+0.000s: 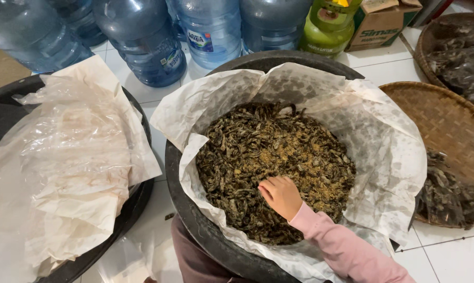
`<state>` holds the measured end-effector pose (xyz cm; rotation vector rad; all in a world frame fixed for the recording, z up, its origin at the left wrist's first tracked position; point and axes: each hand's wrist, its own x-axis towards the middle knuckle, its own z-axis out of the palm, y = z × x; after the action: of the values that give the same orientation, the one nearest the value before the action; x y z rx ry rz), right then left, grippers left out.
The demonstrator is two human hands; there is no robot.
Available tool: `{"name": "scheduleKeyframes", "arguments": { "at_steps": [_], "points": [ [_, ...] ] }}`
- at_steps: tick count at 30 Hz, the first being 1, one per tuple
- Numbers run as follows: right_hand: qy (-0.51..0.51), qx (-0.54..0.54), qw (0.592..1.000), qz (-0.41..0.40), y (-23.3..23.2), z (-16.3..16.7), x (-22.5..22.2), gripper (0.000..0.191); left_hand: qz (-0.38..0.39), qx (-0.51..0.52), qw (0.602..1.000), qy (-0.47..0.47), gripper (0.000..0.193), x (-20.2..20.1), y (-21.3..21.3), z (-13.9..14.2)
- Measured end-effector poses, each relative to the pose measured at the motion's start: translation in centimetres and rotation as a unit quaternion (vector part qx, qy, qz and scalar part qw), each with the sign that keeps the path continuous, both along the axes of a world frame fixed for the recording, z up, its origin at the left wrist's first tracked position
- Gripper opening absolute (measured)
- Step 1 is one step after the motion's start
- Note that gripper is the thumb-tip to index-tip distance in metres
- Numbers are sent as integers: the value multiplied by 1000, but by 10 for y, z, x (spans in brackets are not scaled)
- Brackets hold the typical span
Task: The person sits at a large paper-lined basin filled with dried fish, scoops handfuls of dried fish into a small clear plastic bag, presses the bag closed, and places filled bags onto a woven bamboo tray beside the basin, repeating the cycle.
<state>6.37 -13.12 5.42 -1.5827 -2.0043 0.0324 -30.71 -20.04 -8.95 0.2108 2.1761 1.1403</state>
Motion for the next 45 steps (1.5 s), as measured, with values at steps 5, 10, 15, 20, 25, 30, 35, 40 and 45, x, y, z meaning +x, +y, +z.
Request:
{"name": "scheduleKeyframes", "arguments": {
  "at_steps": [5, 10, 15, 20, 25, 30, 35, 40, 45],
  "points": [
    [5, -26, 1000, 6, -3, -3, 10, 13, 24, 90, 994, 48, 26, 19, -8, 13],
    [18, -52, 998, -20, -4, 0, 23, 17, -11, 359, 919, 163, 29, 3, -36, 38],
    [212, -191, 958, -24, -4, 6, 47, 30, -195, 640, 733, 125, 32, 54, -41, 103],
    [518, -198, 813, 178, 1, 20, 86, 82, -435, 592, 676, 56, 10, 161, 14, 199],
    [695, -132, 674, 213, -15, 43, 129, 107, -500, 542, 671, -75, 12, 256, 67, 253],
    [698, -15, 703, 136, -13, 44, 152, 62, -607, 388, 694, 21, 20, 294, 99, 249],
    [589, -31, 805, -70, -7, 23, 157, 31, -662, 382, 641, -74, 50, 321, 124, 220],
    [512, -152, 841, -81, 1, 5, 146, 28, -601, 362, 694, -159, 34, 330, 164, 178],
    [498, -135, 856, -44, 6, -8, 132, 27, -576, 341, 725, -166, 27, 316, 179, 136]
  ]
}}
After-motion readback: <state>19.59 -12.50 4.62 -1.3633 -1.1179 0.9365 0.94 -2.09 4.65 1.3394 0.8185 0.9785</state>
